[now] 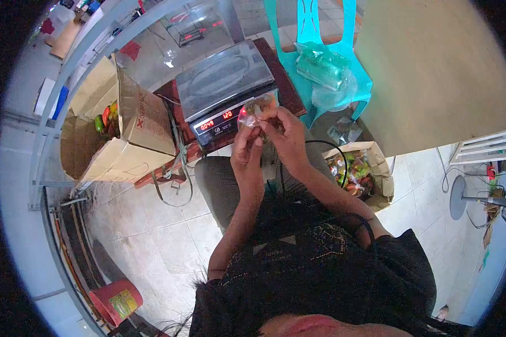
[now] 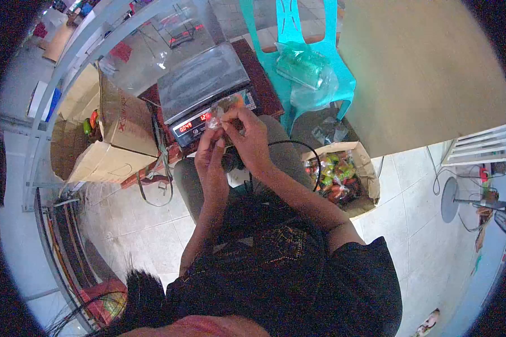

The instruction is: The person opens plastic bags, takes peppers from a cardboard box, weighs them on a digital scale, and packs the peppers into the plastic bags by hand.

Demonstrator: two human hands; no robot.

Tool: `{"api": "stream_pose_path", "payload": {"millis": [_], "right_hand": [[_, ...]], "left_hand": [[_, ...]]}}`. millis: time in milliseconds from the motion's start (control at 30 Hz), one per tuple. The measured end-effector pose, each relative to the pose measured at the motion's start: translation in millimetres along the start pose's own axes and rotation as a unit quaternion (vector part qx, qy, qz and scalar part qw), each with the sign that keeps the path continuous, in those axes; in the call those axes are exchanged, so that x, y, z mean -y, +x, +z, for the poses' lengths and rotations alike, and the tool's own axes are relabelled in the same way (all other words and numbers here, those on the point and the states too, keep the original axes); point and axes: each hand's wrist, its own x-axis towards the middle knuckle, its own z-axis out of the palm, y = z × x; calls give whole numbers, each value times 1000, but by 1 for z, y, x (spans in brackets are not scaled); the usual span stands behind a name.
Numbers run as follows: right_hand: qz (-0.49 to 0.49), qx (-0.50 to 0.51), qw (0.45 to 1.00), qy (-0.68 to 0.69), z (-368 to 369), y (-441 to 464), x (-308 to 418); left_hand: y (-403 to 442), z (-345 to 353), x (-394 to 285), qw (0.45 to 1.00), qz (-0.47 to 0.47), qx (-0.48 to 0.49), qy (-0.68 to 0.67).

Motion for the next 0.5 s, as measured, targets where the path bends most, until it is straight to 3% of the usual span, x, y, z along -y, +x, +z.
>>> {"api": "stream_pose_path", "payload": {"millis": [233, 333, 500], "right_hand": [[16, -44, 999, 13, 4, 0, -5], [-82, -40, 994, -67, 2, -2, -5], [-107, 7, 991, -76, -1, 4, -4]], "left_hand": [[-6, 1, 11, 993, 58, 29, 100], [-6, -1, 9, 983, 81, 41, 156], [-5, -7, 17, 981, 75, 64, 169]]}}
